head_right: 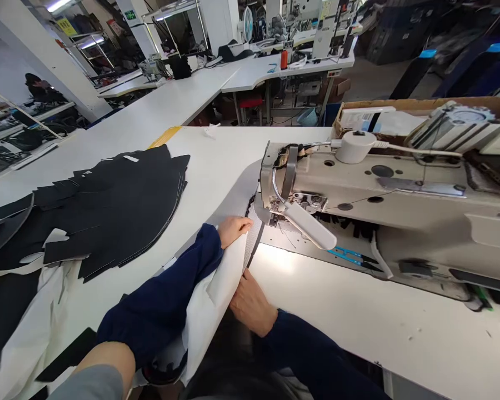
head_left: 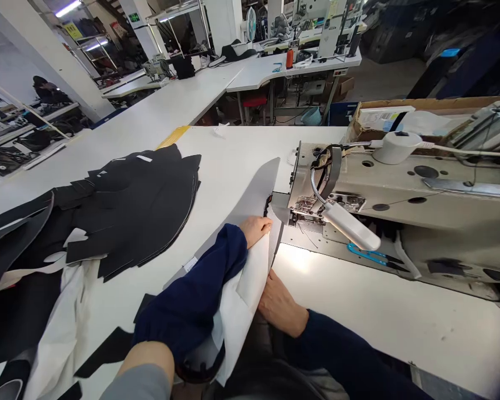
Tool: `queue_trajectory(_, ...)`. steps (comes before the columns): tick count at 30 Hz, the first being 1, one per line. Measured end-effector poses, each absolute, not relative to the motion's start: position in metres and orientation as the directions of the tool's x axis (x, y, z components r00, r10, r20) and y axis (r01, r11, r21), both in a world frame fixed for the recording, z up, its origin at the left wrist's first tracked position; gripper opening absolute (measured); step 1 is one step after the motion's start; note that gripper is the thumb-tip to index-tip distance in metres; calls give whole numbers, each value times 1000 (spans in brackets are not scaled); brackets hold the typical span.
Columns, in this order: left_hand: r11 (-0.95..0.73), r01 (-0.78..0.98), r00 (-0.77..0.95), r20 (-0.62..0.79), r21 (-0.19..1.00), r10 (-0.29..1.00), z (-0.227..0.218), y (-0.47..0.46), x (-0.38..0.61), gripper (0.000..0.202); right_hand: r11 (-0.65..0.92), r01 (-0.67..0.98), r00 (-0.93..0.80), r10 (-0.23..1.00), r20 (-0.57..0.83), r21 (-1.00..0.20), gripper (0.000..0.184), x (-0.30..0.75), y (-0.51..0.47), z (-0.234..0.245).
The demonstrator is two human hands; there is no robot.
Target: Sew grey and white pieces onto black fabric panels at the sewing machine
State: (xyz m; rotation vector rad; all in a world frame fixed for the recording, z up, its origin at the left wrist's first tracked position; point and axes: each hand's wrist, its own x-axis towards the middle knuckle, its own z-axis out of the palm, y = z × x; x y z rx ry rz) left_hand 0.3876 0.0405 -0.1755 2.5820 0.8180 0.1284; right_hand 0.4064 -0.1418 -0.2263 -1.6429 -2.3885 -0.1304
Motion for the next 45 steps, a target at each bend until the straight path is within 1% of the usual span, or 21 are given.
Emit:
queue_trajectory(2,-772,509,853,-100,381,513,-171,39,382,30,362,928,-320,899,299,-94,19,407,-141,-225)
queue_trajectory(3,-780,512,855,-122,360,505,-170,37,379,30,365,925,-314,890,329,-107,17,407,-141,-225)
queue_trajectory(5,-772,552,832,-138,315,538,-171,29,377,32,371,921,-309,881,357,-119,15,407,-143,-228)
queue_trajectory(8,-738,621,779,-103,265,618,-175,19,382,37,378,919,-315,878,359,-117,15,407,-146,-237)
queue_trajectory(10,-732,633,768,-88,253,634,-178,16,388,39,387,915,-323,872,369,-113,16,408,-147,-241)
queue_trajectory(13,-749,617,783,-94,240,615,-182,18,396,42,398,911,-336,866,370,-105,15,410,-146,-241)
queue_trajectory(16,-769,608,793,-105,198,600,-182,21,400,42,408,907,-340,858,386,-106,14,413,-145,-239)
queue_trajectory(20,-775,614,789,-159,151,594,-179,20,401,39,410,906,-337,846,412,-101,12,413,-144,-240)
queue_trajectory(23,-782,608,791,-184,136,584,-176,19,401,40,407,907,-337,852,400,-103,12,413,-145,-239)
queue_trajectory(27,-799,591,803,-180,109,569,-174,19,402,39,414,904,-354,866,354,-106,14,415,-147,-233)
queue_trajectory(30,-799,591,802,-188,112,567,-173,18,406,40,430,895,-381,876,297,-118,12,421,-150,-230)
queue_trajectory(32,-796,592,802,-196,130,564,-171,17,411,39,445,888,-398,870,291,-114,11,426,-152,-229)
queue_trajectory(35,-795,586,807,-199,156,556,-169,15,421,38,447,888,-393,859,329,-105,12,436,-153,-227)
queue_trajectory(42,-801,576,815,-189,164,547,-171,13,441,39,426,901,-357,832,425,-78,12,454,-151,-224)
queue_trajectory(45,-775,594,803,-208,213,558,-173,13,443,39,412,906,-346,848,401,-91,15,456,-152,-225)
